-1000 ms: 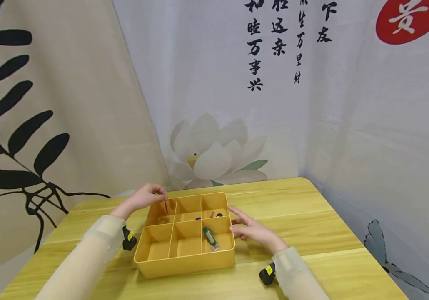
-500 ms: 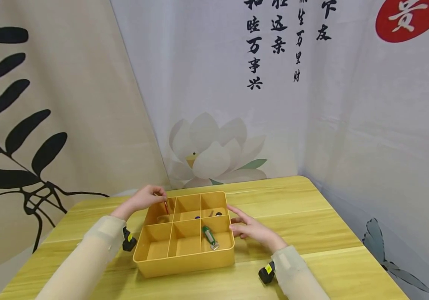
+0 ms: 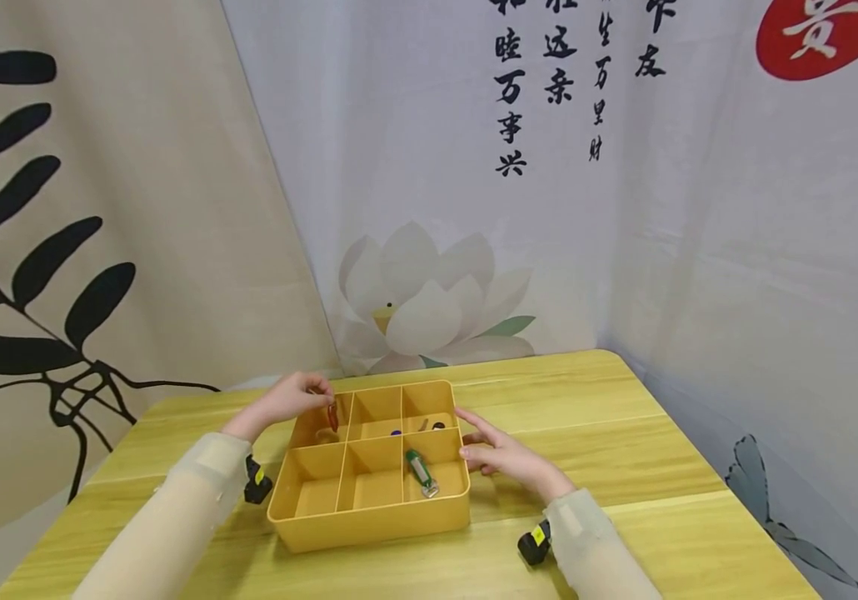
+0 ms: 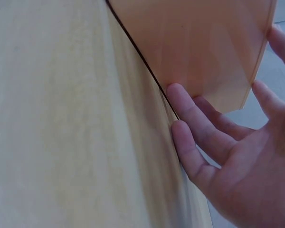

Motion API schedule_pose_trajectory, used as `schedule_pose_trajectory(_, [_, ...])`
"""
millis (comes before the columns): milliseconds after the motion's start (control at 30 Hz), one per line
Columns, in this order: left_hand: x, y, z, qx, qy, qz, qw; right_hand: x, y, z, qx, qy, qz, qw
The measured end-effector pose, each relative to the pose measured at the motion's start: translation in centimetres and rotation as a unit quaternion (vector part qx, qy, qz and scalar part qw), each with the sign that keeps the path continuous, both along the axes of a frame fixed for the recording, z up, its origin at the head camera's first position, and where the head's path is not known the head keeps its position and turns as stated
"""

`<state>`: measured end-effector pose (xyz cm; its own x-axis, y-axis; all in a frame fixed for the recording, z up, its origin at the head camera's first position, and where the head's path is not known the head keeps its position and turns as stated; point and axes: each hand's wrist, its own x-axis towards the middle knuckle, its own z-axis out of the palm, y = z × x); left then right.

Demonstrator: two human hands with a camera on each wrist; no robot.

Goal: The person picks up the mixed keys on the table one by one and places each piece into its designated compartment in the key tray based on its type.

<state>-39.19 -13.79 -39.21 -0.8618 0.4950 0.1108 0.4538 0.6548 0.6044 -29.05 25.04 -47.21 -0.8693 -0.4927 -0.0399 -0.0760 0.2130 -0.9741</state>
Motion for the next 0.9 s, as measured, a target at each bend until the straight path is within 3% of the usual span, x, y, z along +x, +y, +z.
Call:
schedule_pose_trajectory(300, [0.2,-0.5,0.0,-0.004,-0.003,0.003,1.0,-0.4,-0.1,-0.2,0.002,0.001,0.006,1.0])
schedule_pose_trajectory(533, [0.8,-2.3,0.4,0.009,-0.002,0.019,0.9998,-0.4,-0.3,-0.2,0.004,0.006,0.008,0.9999])
schedule_pose_trajectory(600, [1.1,-3.1,0.6,0.014,-0.002,0.018,0.9997,-0.2,-0.2,-0.1,0.003,0.009,0.005,0.9999])
schedule_pose_trajectory(900, [4.1,-9.9,1.4,0.039,0.0,0.067,0.997,-0.4,-0.2,0.1,0.008,0.005,0.01,0.9999])
